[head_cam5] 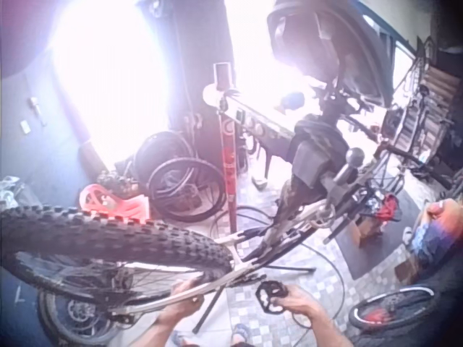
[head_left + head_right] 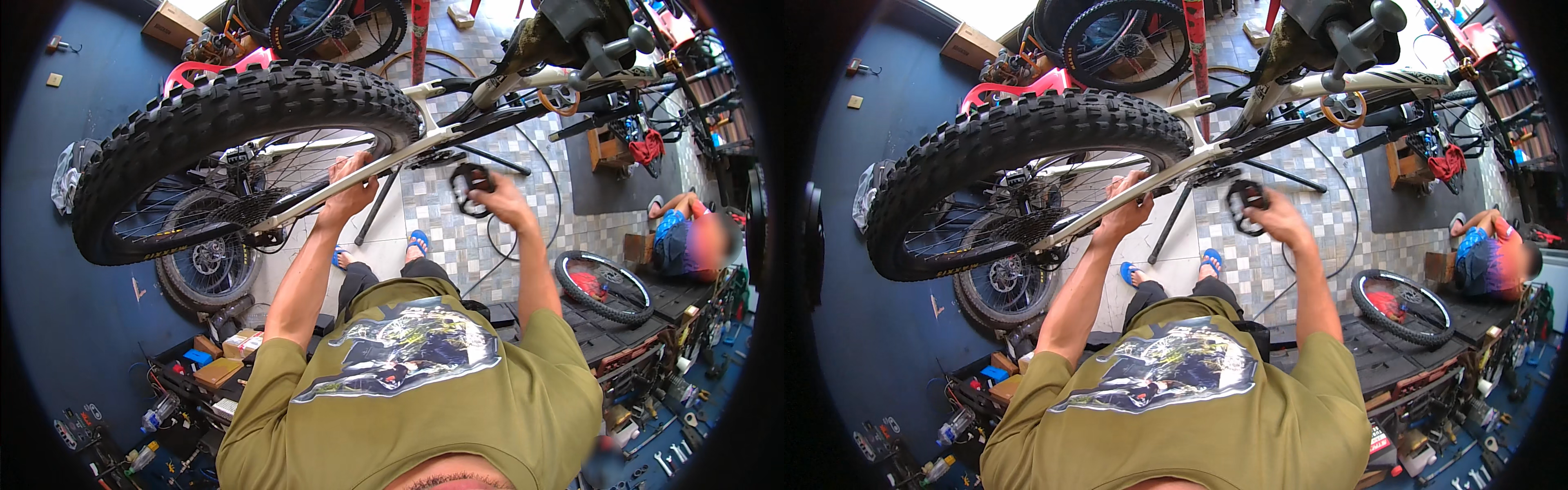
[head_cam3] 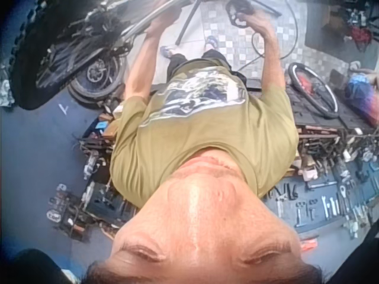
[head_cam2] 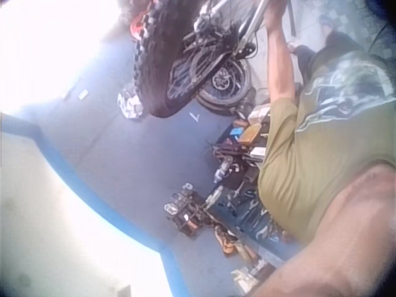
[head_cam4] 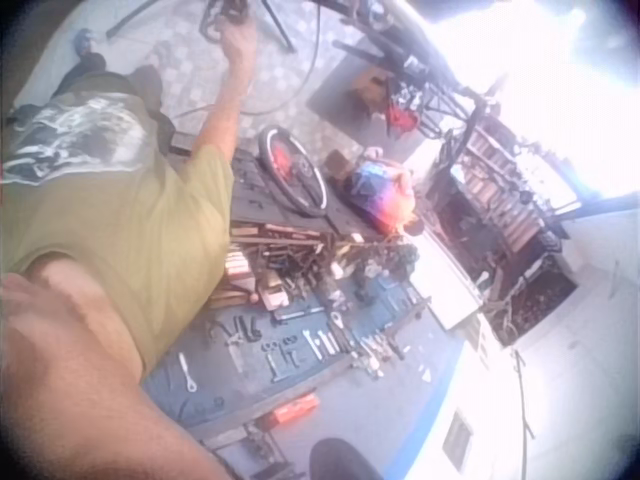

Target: The person removes a bicycle chain, uses a hammer and vise to adjust a link, then routes the chain through the rear derailleur and around the crankset. They use a chain tool to connect the chain ends and complete the installation.

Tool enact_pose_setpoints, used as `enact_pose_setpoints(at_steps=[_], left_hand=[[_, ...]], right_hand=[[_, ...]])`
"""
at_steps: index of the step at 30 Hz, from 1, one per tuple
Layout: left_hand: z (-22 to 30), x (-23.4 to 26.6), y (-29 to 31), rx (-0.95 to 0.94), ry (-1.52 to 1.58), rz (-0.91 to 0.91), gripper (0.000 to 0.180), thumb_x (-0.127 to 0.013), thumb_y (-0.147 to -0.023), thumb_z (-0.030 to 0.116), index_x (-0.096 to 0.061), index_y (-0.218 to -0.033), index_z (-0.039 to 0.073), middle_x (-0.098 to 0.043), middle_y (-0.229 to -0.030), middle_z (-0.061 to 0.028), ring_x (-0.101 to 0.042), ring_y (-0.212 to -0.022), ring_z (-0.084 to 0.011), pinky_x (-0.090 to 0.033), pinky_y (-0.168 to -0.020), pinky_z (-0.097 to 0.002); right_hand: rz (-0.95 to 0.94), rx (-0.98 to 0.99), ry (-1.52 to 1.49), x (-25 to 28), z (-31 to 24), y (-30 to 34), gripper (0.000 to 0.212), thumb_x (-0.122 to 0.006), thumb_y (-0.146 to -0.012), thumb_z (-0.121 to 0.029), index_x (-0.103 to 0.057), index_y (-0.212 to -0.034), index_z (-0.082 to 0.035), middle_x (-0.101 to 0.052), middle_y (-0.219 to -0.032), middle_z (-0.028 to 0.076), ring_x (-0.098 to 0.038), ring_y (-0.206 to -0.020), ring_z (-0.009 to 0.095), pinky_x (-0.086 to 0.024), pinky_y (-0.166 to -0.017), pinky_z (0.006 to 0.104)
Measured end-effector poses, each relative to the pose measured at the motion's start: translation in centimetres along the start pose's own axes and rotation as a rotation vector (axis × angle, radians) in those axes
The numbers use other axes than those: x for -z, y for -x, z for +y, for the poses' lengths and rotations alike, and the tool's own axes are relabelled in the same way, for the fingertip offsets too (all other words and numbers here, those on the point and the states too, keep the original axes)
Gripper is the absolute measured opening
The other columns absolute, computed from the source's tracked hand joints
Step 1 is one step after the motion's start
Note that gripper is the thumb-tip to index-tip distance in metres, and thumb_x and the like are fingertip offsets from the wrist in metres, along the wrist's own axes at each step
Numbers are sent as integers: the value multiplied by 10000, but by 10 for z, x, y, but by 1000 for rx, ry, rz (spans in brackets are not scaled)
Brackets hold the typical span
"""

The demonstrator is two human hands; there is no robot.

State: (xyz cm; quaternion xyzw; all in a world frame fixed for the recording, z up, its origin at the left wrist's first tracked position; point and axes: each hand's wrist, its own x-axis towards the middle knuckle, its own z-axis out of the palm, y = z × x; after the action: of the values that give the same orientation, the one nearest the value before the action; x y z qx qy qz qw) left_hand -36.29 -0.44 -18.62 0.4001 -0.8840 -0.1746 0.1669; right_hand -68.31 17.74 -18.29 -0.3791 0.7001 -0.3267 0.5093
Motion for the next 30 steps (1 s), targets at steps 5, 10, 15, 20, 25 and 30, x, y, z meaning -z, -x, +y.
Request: enact_pose_setpoints(at_steps=[5, 10, 15, 20, 25, 30], left_hand=[[-4, 0, 0, -9, -26, -25, 436, -740, -844, 141, -587, -1252, 122, -674, -1102, -139, -613, -1075, -369, -463, -957, -517], [-5, 1, 1, -22, -123, -68, 469, -740, -856, 158, -582, -1296, 124, -669, -1133, -137, -614, -1136, -356, -461, -993, -516], [-9, -10, 9, -170, -284, -14, 491, -728, -864, 195, -582, -1309, 48, -650, -1184, -138, -602, -1157, -336, -459, -996, -512], [24, 0, 10, -216, -262, -64, 539, -715, -850, 163, -570, -1356, 47, -592, -1246, -154, -558, -1210, -352, -436, -1031, -496], [47, 15, 58, -263, 43, -417, 507, -590, -941, 92, -520, -1443, 109, -607, -1252, -152, -607, -1152, -347, -490, -969, -483], [18, 33, 97, -59, 141, -617, 254, -531, -1051, 253, -700, -1109, 73, -731, -887, -201, -696, -897, -439, -530, -809, -544]], right_hand=[[418, -93, 583, 23, 34, -20, 532, -637, -882, -251, -598, -1362, -24, -715, -1210, 264, -664, -1163, 460, -533, -973, 543], [457, -222, 624, 2, 77, -52, 578, -597, -887, -189, -525, -1451, -88, -688, -1268, 245, -664, -1164, 453, -527, -982, 560], [538, -211, 717, -32, 110, -78, 636, -659, -882, -194, -462, -1480, -106, -663, -1304, 200, -653, -1197, 413, -506, -992, 554], [538, -227, 715, -32, 111, -75, 666, -695, -874, -227, -445, -1479, -107, -657, -1298, 198, -649, -1189, 414, -506, -993, 551], [484, -265, 809, -29, 105, -70, 775, -747, -851, -317, -414, -1516, -101, -589, -1400, 210, -520, -1337, 429, -474, -1066, 544], [810, -31, 828, -60, 74, -35, 813, -762, -831, -364, -466, -1523, -58, -583, -1388, 207, -521, -1300, 418, -459, -1069, 543]])
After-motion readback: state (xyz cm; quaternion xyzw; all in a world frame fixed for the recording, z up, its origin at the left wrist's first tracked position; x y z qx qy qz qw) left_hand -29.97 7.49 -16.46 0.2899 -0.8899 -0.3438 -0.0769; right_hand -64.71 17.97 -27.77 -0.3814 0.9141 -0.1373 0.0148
